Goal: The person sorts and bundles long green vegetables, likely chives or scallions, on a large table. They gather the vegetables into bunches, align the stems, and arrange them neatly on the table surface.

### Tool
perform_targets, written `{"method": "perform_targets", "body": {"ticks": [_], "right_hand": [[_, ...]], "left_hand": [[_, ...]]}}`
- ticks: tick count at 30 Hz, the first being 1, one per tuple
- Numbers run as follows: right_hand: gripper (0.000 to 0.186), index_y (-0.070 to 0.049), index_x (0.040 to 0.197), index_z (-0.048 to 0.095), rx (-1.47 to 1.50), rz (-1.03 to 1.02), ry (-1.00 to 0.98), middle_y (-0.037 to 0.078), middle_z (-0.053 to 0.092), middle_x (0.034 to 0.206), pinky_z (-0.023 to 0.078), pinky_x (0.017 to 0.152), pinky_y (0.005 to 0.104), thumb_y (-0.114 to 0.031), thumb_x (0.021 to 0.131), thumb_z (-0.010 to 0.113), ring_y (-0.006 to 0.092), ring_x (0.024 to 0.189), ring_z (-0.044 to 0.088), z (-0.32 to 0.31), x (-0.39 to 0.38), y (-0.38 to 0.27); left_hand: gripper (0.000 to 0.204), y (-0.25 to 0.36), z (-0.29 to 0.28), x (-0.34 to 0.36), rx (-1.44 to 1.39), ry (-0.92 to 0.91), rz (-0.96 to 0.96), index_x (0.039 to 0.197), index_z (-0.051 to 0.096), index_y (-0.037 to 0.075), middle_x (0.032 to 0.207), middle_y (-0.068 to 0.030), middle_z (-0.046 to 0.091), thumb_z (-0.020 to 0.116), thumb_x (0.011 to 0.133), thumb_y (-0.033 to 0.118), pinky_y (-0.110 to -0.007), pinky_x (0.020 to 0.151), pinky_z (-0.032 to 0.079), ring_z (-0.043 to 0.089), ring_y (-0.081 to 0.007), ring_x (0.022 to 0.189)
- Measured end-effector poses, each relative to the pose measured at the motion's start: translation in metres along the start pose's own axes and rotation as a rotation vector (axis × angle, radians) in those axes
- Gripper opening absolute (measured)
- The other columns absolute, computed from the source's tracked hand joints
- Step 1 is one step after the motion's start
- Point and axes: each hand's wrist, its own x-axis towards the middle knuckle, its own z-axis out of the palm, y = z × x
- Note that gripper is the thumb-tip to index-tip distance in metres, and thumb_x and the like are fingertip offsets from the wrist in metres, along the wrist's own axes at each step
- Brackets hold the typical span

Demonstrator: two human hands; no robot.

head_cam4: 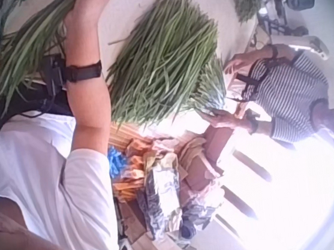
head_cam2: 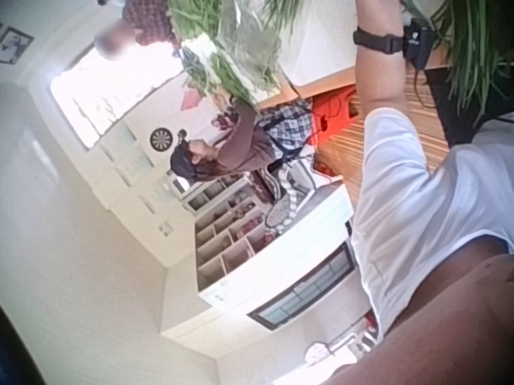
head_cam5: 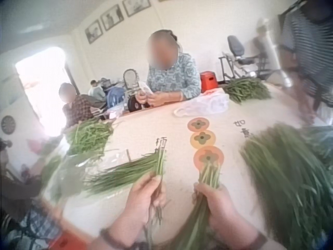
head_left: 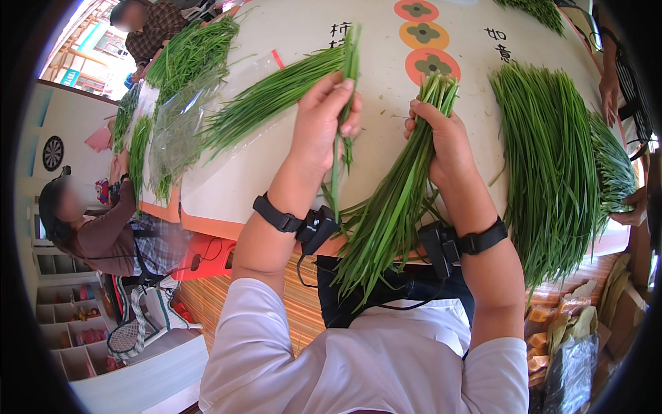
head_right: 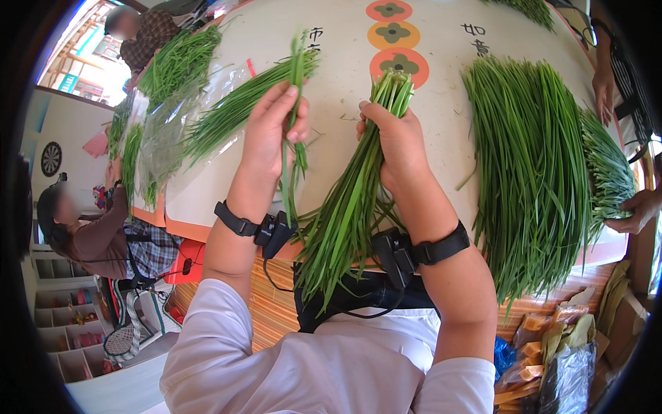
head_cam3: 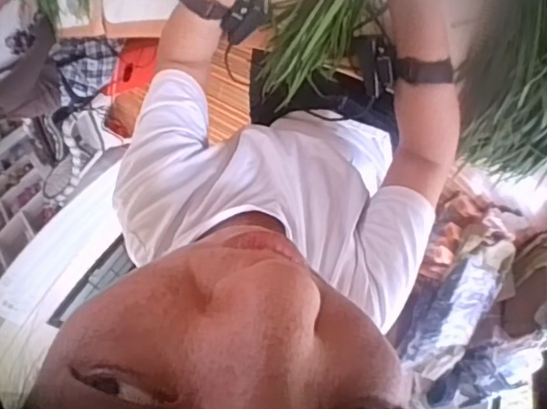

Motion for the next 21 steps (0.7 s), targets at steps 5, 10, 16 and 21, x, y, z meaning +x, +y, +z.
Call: {"method": "perform_targets", "body": {"ticks": [5,10,16,21], "right_hand": [[0.015,-0.003,0.084,0.049,-0.002,-0.005,-0.007,0.004,0.05,0.069,0.043,0.054,0.0256,-0.008,0.076,0.061,0.0126,0.059,0.051,0.0,0.0,0.001],[0.014,-0.003,0.084,0.05,0.047,-0.006,-0.055,0.004,0.051,0.069,0.042,0.054,0.0247,-0.011,0.077,0.06,0.013,0.059,0.051,0.0,0.0,0.002],[0.013,-0.004,0.082,0.05,0.087,0.053,-0.099,0.005,0.05,0.065,0.043,0.049,0.0268,-0.012,0.078,0.06,0.0148,0.052,0.05,0.003,-0.005,-0.002],[0.013,-0.005,0.08,0.049,0.065,0.016,-0.109,0.005,0.05,0.063,0.044,0.044,0.0295,-0.01,0.079,0.06,0.0165,0.048,0.051,0.005,-0.006,-0.001]], "left_hand": [[0.014,-0.014,0.018,-0.012,0.027,-0.124,-0.245,0.097,0.053,0.003,0.066,-0.0026,0.052,0.052,0.088,0.014,-0.02,0.042,0.03,0.038,-0.007,0.044],[0.012,-0.02,0.02,-0.012,0.079,-0.139,-0.214,0.09,0.055,0.003,0.067,-0.003,0.054,0.054,0.087,0.014,-0.018,0.042,0.032,0.042,-0.0069,0.045],[0.011,-0.024,0.018,-0.01,0.088,-0.134,-0.212,0.088,0.056,0.002,0.069,-0.0034,0.056,0.055,0.086,0.013,-0.018,0.043,0.034,0.044,-0.0065,0.048],[0.009,-0.026,0.022,-0.011,0.181,-0.127,-0.15,0.086,0.055,0.001,0.071,-0.0036,0.057,0.055,0.085,0.01,-0.017,0.044,0.035,0.047,-0.0062,0.052]]}}
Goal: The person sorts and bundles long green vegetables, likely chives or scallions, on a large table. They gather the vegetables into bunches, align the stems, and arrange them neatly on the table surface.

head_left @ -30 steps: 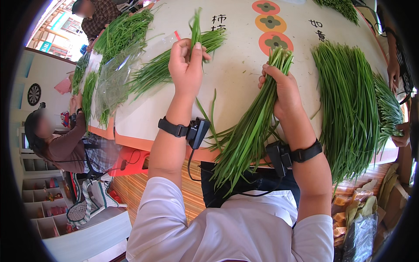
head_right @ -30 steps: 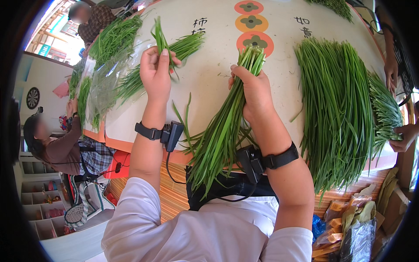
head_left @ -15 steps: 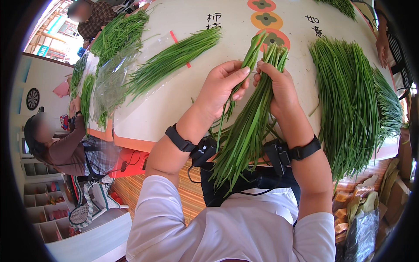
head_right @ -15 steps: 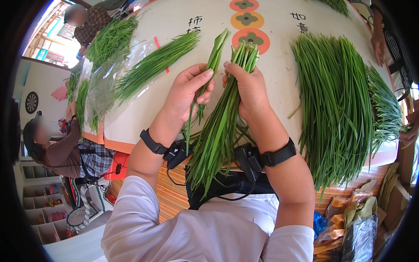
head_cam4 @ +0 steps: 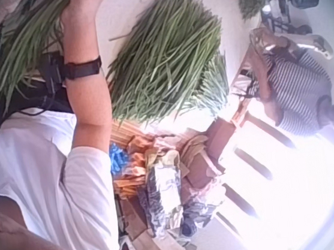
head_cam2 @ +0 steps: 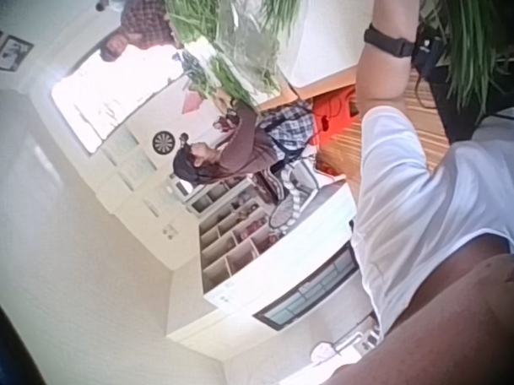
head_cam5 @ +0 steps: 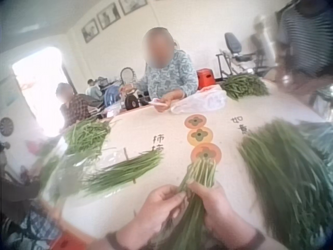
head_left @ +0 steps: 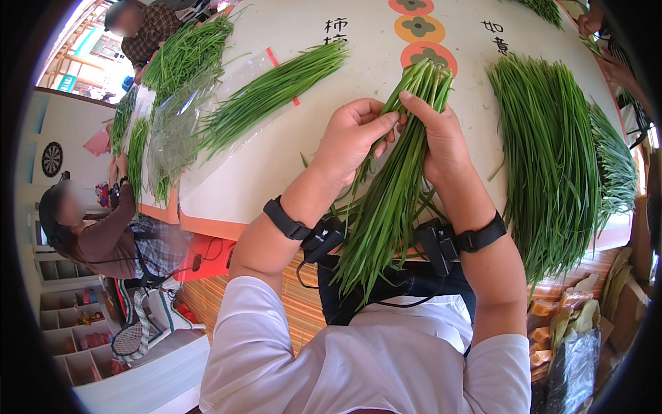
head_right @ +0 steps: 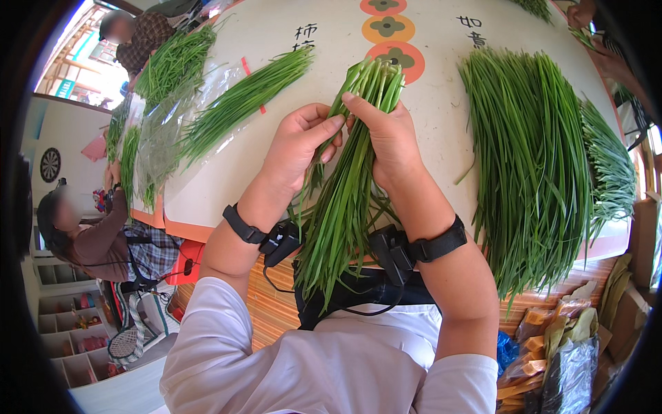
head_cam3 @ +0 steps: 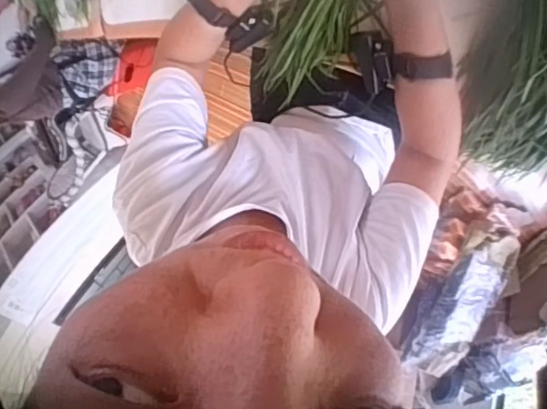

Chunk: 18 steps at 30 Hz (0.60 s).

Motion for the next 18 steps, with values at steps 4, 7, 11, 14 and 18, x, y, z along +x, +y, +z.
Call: {"method": "perform_targets", "body": {"ticks": [4,7,11,14,18], "right_hand": [[0.013,-0.004,0.082,0.048,0.005,0.013,-0.003,0.005,0.049,0.064,0.045,0.041,0.0319,-0.007,0.079,0.06,0.0176,0.048,0.051,-0.0028,0.0021,0.0029],[0.014,-0.003,0.084,0.046,0.027,0.015,0.02,0.007,0.049,0.065,0.045,0.039,0.034,-0.007,0.079,0.059,0.0185,0.047,0.051,0.001,-0.0013,-0.0009],[0.014,-0.003,0.084,0.046,0.041,0.034,0.028,0.007,0.049,0.066,0.046,0.038,0.035,-0.007,0.078,0.058,0.019,0.047,0.051,-0.0033,0.0026,0.0012],[0.012,-0.003,0.083,0.047,0.025,0.035,0.022,0.007,0.049,0.066,0.047,0.04,0.0346,-0.009,0.079,0.057,0.0184,0.048,0.051,-0.0042,0.003,0.0022],[0.012,-0.003,0.083,0.048,0.012,0.027,0.027,0.006,0.05,0.065,0.046,0.043,0.0326,-0.01,0.079,0.057,0.0168,0.049,0.051,-0.0011,0.0003,0.0]], "left_hand": [[0.012,-0.0019,-0.0015,-0.0011,-0.028,0.01,-0.026,0.088,0.055,0.001,0.072,-0.0042,0.057,0.052,0.087,0.013,-0.019,0.046,0.037,0.049,-0.0078,0.054],[0.016,-0.0011,-0.0012,-0.0003,-0.08,0.004,-0.046,0.089,0.055,0.001,0.075,-0.0046,0.058,0.05,0.088,0.015,-0.021,0.047,0.039,0.051,-0.0093,0.058],[0.017,-0.0016,0.0015,-0.0002,-0.1,0.028,-0.019,0.091,0.056,0.0,0.081,-0.0052,0.06,0.049,0.089,0.016,-0.022,0.05,0.042,0.054,-0.0104,0.064],[0.015,-0.0031,0.0002,-0.0005,-0.073,0.028,0.003,0.093,0.056,-0.001,0.084,-0.0055,0.061,0.051,0.088,0.013,-0.023,0.052,0.044,0.055,-0.0103,0.067],[0.012,-0.0073,-0.0022,0.0001,-0.049,0.017,0.048,0.093,0.057,0.0,0.084,-0.0055,0.062,0.054,0.086,0.009,-0.022,0.057,0.046,0.056,-0.0099,0.068]]}}
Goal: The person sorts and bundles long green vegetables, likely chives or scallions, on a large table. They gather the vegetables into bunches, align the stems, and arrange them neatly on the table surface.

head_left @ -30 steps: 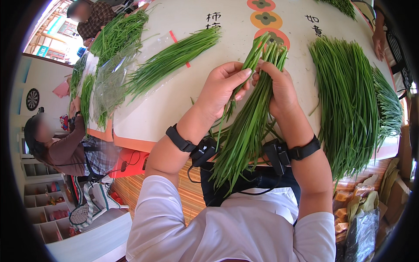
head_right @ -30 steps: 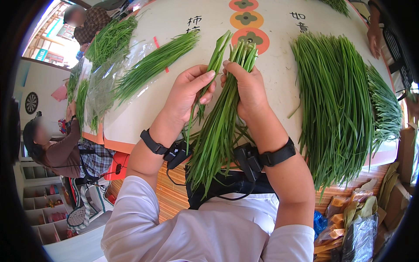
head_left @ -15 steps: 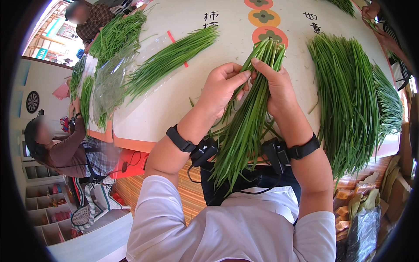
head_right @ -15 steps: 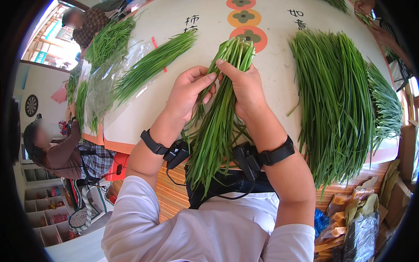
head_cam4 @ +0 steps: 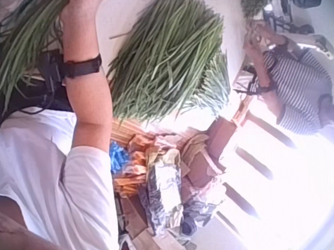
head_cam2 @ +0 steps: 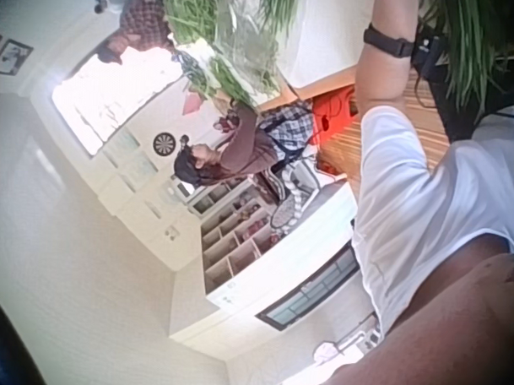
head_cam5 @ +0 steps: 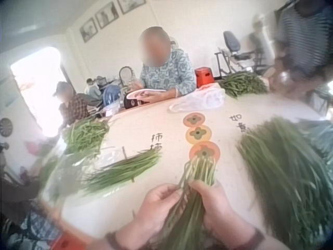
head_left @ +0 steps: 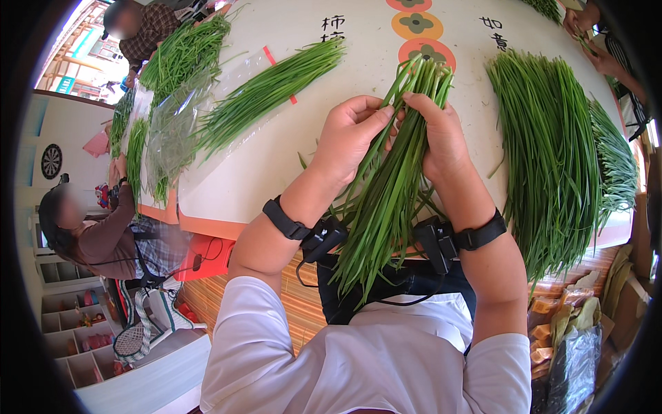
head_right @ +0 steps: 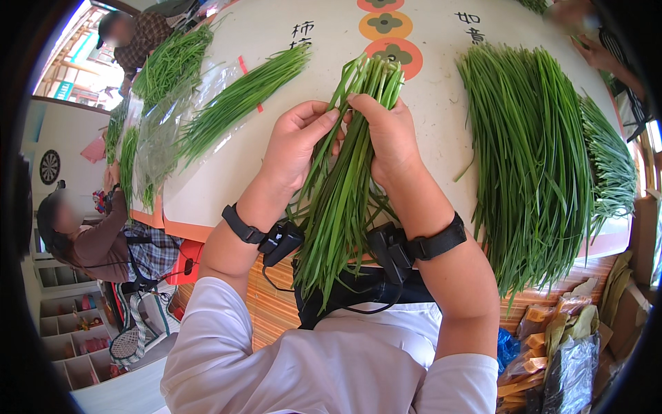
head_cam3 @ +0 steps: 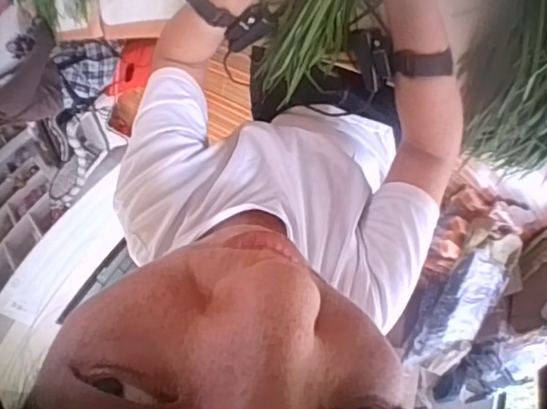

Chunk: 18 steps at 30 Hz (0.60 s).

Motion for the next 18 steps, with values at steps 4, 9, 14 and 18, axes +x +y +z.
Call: {"method": "perform_targets", "body": {"ticks": [4,9,14,18], "right_hand": [[0.012,-0.004,0.083,0.049,-0.054,-0.039,0.013,0.005,0.051,0.066,0.045,0.045,0.0292,-0.009,0.079,0.06,0.0143,0.05,0.051,0.0005,0.0004,-0.0002],[0.012,-0.005,0.084,0.051,-0.054,-0.062,0.02,0.004,0.052,0.068,0.046,0.048,0.0281,-0.009,0.079,0.06,0.0131,0.055,0.053,-0.0023,0.0029,0.0025],[0.011,-0.005,0.086,0.051,-0.02,-0.051,0.042,0.005,0.054,0.07,0.049,0.053,0.0296,-0.008,0.08,0.059,0.015,0.061,0.056,0.0024,0.0003,0.0013],[0.011,-0.003,0.087,0.05,-0.023,-0.041,0.016,0.007,0.056,0.074,0.05,0.055,0.0308,-0.007,0.08,0.058,0.0168,0.063,0.058,-0.0041,0.0034,0.0023]], "left_hand": [[0.011,-0.0015,0.0001,0.0007,0.026,0.044,0.024,0.091,0.059,0.0,0.083,-0.0055,0.063,0.056,0.085,0.009,-0.022,0.06,0.046,0.057,-0.0098,0.068],[0.012,0.0025,0.0011,-0.0006,0.044,0.095,0.016,0.091,0.059,0.001,0.082,-0.0052,0.062,0.056,0.085,0.011,-0.023,0.062,0.046,0.057,-0.0106,0.069],[0.013,0.004,0.0012,-0.0016,0.039,0.177,0.022,0.089,0.058,0.003,0.082,-0.0043,0.061,0.055,0.086,0.015,-0.025,0.065,0.045,0.056,-0.0119,0.071],[0.014,0.0049,0.001,-0.0008,-0.003,0.224,0.037,0.088,0.056,0.005,0.082,-0.0044,0.06,0.052,0.087,0.018,-0.025,0.065,0.044,0.055,-0.0119,0.073]]}}
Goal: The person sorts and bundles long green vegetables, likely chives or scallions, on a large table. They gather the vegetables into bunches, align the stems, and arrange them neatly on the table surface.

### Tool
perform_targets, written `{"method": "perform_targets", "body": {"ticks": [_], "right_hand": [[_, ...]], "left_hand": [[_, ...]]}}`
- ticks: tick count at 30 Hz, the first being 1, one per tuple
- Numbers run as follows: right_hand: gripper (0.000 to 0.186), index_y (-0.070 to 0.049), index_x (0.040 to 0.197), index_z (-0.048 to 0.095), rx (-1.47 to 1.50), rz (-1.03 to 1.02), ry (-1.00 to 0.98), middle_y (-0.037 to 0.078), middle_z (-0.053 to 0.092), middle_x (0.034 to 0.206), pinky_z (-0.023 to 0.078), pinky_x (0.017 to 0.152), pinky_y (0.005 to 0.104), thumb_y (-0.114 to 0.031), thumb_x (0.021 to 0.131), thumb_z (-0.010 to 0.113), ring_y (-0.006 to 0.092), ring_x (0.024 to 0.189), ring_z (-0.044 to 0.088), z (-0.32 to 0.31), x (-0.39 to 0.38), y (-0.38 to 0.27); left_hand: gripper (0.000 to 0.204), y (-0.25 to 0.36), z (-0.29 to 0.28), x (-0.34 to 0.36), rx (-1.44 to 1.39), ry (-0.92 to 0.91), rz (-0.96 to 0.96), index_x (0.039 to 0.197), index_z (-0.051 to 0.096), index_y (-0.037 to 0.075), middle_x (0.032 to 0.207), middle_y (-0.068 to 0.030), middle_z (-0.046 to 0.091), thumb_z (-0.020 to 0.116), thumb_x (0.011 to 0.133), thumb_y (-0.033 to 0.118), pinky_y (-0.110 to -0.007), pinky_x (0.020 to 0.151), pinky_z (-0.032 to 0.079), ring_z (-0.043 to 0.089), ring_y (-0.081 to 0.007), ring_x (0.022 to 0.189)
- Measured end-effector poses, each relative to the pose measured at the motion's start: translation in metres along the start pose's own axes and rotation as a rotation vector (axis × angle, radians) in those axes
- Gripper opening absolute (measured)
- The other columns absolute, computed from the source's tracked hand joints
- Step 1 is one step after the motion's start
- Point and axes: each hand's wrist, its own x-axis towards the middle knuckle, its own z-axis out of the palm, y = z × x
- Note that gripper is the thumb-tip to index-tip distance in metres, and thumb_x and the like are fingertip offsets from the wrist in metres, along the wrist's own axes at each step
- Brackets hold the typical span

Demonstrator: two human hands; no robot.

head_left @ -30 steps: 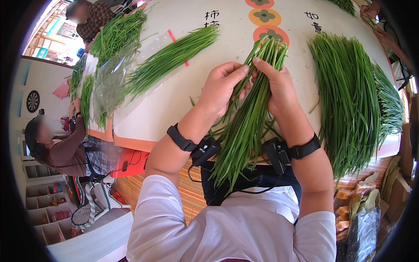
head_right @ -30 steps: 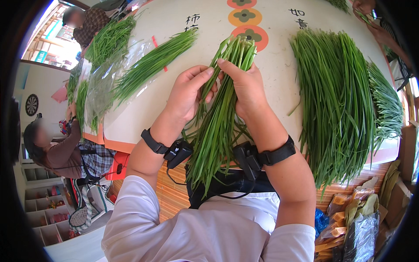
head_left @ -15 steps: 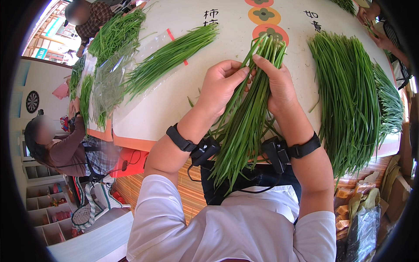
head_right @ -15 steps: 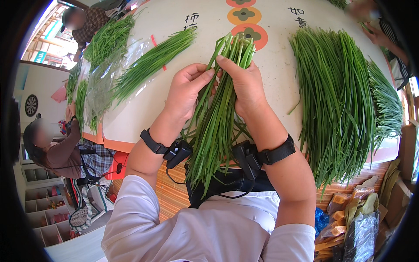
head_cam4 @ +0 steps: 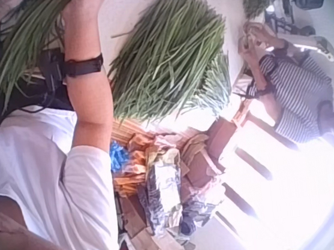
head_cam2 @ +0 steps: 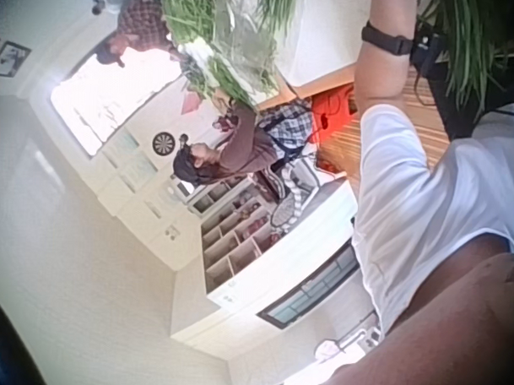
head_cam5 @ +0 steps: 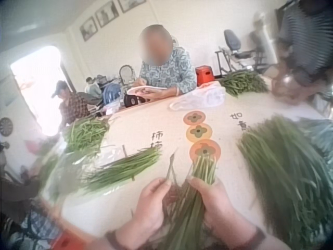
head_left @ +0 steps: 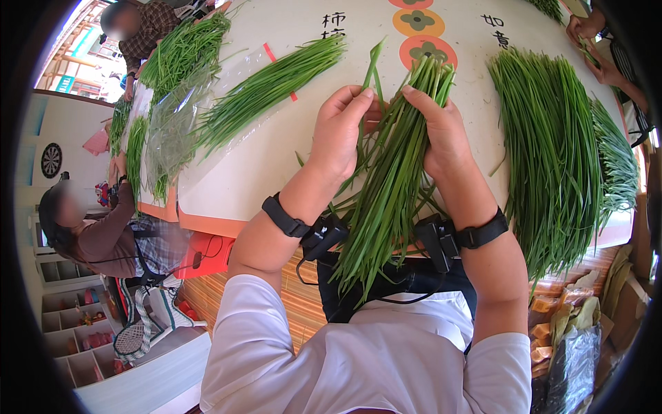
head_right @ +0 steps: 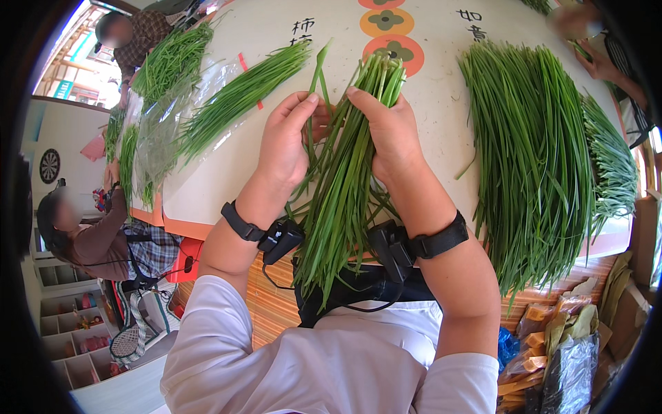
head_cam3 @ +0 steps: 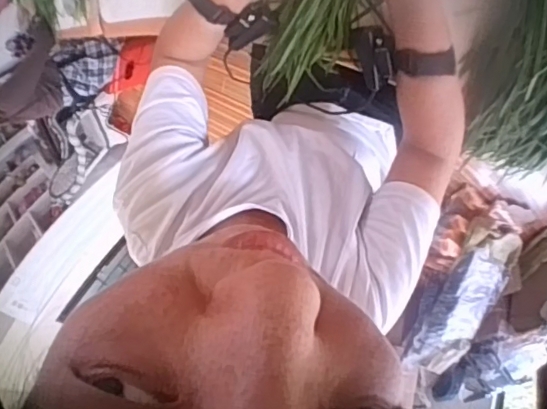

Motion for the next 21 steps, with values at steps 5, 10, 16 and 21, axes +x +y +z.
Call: {"method": "perform_targets", "body": {"ticks": [5,10,16,21], "right_hand": [[0.011,0.0,0.087,0.05,0.019,0.017,-0.005,0.011,0.058,0.076,0.05,0.056,0.0318,-0.007,0.08,0.056,0.0187,0.063,0.058,0.0014,0.0004,-0.0004],[0.011,0.0,0.086,0.049,0.028,0.026,0.02,0.01,0.057,0.074,0.05,0.055,0.0314,-0.006,0.079,0.056,0.0189,0.062,0.058,0.0025,0.0007,-0.0003],[0.014,-0.001,0.085,0.049,-0.007,0.015,0.048,0.007,0.053,0.07,0.048,0.052,0.0307,-0.006,0.076,0.059,0.0174,0.059,0.056,0.0008,0.0002,0.0004],[0.017,-0.004,0.087,0.049,-0.069,-0.04,0.037,0.007,0.053,0.071,0.048,0.052,0.0297,-0.008,0.075,0.061,0.0162,0.06,0.055,-0.004,0.0043,0.0033]], "left_hand": [[0.013,-0.0003,-0.0013,0.0016,-0.074,-0.019,-0.03,0.088,0.055,0.006,0.082,-0.0046,0.06,0.051,0.088,0.019,-0.025,0.066,0.043,0.055,-0.0114,0.074],[0.008,0.0013,0.0023,-0.0003,-0.049,-0.068,-0.037,0.089,0.054,0.005,0.082,-0.005,0.06,0.053,0.087,0.013,-0.025,0.066,0.043,0.055,-0.0116,0.073],[0.007,-0.004,-0.0004,0.0009,-0.033,-0.164,0.013,0.09,0.052,0.003,0.081,-0.0056,0.058,0.054,0.084,0.004,-0.025,0.068,0.044,0.055,-0.012,0.072],[0.008,-0.0014,-0.0015,0.0007,-0.034,-0.177,-0.005,0.092,0.052,0.003,0.081,-0.007,0.058,0.052,0.085,0.003,-0.025,0.069,0.045,0.055,-0.0138,0.071]]}}
